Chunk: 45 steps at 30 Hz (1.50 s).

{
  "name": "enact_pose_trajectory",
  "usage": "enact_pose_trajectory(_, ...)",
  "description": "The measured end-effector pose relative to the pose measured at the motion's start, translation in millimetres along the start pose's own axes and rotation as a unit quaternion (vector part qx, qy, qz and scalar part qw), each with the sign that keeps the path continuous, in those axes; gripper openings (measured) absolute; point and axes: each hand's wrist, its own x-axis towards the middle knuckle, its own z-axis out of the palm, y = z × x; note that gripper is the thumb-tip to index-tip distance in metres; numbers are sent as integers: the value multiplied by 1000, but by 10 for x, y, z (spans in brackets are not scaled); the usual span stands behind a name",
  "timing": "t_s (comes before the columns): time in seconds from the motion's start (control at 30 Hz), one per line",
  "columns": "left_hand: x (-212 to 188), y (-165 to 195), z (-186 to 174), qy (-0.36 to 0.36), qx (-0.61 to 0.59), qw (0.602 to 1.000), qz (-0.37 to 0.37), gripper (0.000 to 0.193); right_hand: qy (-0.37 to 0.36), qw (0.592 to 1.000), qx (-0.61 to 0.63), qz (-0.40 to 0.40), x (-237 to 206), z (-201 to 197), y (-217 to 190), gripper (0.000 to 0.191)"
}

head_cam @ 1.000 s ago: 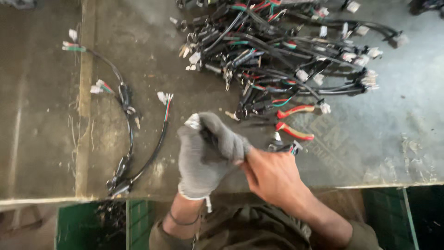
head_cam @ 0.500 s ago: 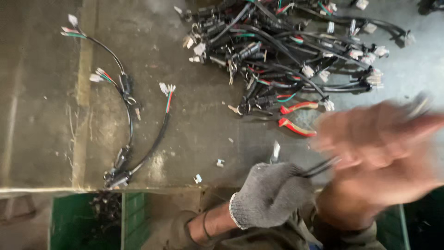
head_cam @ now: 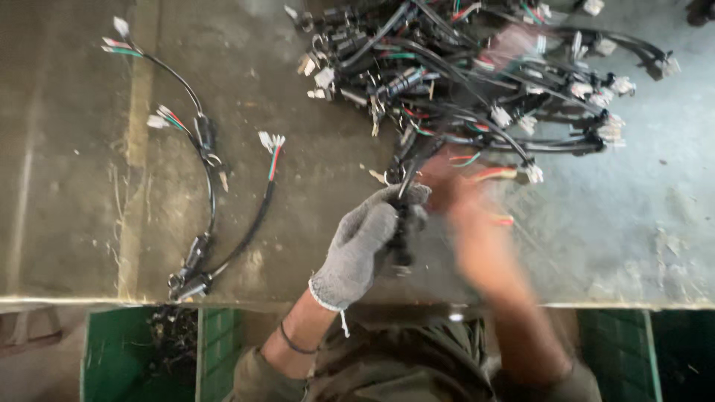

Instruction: The person strips the outer insulation from the ends of black cable assemblies at a workbench, using red-handled pliers to cut and pull insulation off the wire ends, and places the stripped cables in a growing pile on the left side of the table.

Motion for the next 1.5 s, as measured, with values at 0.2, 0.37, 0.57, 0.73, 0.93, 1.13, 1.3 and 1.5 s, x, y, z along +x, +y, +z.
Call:
enact_pose_trajectory(0.2, -28, -120, 170, 110, 182, 949, 233, 25, -65, 986, 133, 81, -407, 327, 434, 36)
enact_pose_trajectory(0.37, -139, -160, 168, 57, 133, 972, 185, 25, -68, 991, 108, -48, -319, 79, 120, 44)
enact_pose_trajectory(0.57, -216, -63, 192, 78, 280, 940, 179, 27, -31, 988, -19, -147, -313, 100, 79, 44)
enact_pose_trajectory(0.73, -148, 10, 262, 62, 364, 902, 225, 33, -7, 993, -39, -110, -402, 136, 165, 47)
enact_pose_trajectory(0.93, -117, 37, 171, 57, 279, 946, 154, 33, -2, 992, 10, -126, -464, 162, 184, 37)
enact_pose_trajectory(1.13, -106, 112, 107, -33, 404, 874, 267, 31, 0, 994, -26, -110, -563, 243, 293, 37)
enact_pose_trajectory(1.3, -176, -19, 307, 30, 472, 834, 283, 27, -63, 970, 221, 80, -557, 193, 473, 33)
enact_pose_trajectory(1.5, -94, -83, 238, -5, 417, 891, 180, 36, -38, 954, 273, 115, -641, 277, 792, 28)
